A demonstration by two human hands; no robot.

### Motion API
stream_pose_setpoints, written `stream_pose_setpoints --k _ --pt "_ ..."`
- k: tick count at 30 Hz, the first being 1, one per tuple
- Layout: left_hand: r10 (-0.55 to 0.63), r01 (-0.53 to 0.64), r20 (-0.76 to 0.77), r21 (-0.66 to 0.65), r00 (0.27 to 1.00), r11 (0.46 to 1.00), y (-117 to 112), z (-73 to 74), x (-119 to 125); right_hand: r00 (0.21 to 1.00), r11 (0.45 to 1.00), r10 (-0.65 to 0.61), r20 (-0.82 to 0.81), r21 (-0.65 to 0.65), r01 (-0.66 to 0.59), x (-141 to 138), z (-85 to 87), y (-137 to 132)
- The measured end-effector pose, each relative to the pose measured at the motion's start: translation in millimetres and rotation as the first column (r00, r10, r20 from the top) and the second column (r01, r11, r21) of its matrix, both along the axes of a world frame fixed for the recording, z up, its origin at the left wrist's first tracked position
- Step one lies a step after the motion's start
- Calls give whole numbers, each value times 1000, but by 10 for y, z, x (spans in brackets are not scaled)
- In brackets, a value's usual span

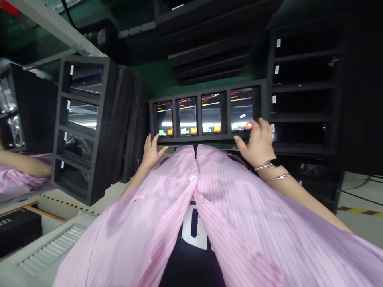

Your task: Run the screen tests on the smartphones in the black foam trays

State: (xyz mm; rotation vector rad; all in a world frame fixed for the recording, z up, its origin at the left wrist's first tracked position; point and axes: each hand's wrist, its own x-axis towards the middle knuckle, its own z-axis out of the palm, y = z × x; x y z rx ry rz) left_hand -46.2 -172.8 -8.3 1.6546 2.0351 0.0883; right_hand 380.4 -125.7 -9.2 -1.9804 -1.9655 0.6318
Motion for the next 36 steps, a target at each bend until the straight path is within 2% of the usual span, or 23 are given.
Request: stream_pose_setpoints --k 2,4,6,9,13,16,20,23,26,29,32,36 --pt "-9 11 -40 39 999 999 -2 -48 -12 966 965 251 -60 96 -245 -167 36 -39" --pt "-30 35 -69 72 997 997 38 -49 -36 888 896 442 -124 103 -432 -325 77 -10" --pt "-49 59 -92 104 995 993 95 -26 -38 836 849 528 -148 87 -521 -459 80 60" --pt "-100 113 -77 187 992 976 187 12 67 803 814 581 -132 75 -576 -603 -15 173" --pt "-315 310 -15 229 949 923 335 -18 378 792 797 603 -98 40 -602 -683 -165 238" --pt "-414 407 -6 196 910 892 425 -105 564 838 842 539 -82 61 -536 -605 -148 196" --pt "-404 393 22 190 914 900 442 -210 603 944 939 329 -19 110 -325 -316 -64 59" --pt "-386 368 46 216 921 904 418 -242 571 969 968 243 38 59 -245 -122 -90 -26" --pt "-375 353 64 218 925 910 406 -249 562 973 974 223 55 13 -224 -95 -141 -36" --pt "-366 344 77 213 927 915 407 -258 570 971 969 239 15 64 -239 -245 -127 38" --pt "-347 324 78 213 935 922 402 -275 571 938 935 344 -39 99 -339 -472 -75 166" --pt "-316 291 91 213 944 933 402 -280 566 879 878 475 -37 75 -472 -700 -52 300"
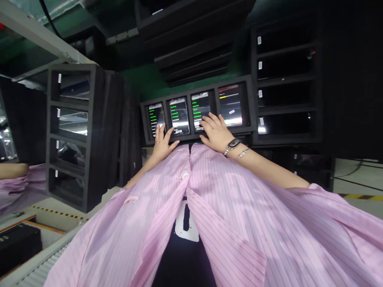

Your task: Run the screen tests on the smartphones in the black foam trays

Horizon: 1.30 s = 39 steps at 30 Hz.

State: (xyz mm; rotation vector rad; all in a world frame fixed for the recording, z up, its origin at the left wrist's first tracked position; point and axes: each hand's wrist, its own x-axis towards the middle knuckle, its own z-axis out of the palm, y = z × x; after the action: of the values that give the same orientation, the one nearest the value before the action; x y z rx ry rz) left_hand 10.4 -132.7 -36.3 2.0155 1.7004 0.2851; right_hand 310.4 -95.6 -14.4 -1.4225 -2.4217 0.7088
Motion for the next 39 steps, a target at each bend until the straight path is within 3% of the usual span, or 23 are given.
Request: stream_pose_setpoints --k 5,10,14,18,23,28,34,39 --pt "111 -110 -10 49 994 993 145 39 49 996 998 65 54 2 -65 -71 -73 24" --pt "80 -77 -44 57 996 995 363 46 107 997 999 43 64 -22 -42 -91 -162 45" --pt "51 -49 -50 51 997 997 454 19 132 999 1000 -7 32 -11 7 -10 -101 26" --pt "59 -58 -23 52 998 997 473 63 121 990 992 -126 58 29 124 243 -2 -105" --pt "209 -208 4 128 978 970 330 162 -146 967 972 -223 121 -42 229 512 -46 -291" --pt "403 -394 -74 107 912 913 132 94 -505 951 954 -291 101 -41 296 515 -44 -316" --pt "366 -363 -119 46 923 931 170 8 -590 932 934 -353 86 -20 356 561 74 -180" --pt "361 -358 -117 49 925 933 264 20 -583 921 926 -375 104 -2 377 607 29 -108"
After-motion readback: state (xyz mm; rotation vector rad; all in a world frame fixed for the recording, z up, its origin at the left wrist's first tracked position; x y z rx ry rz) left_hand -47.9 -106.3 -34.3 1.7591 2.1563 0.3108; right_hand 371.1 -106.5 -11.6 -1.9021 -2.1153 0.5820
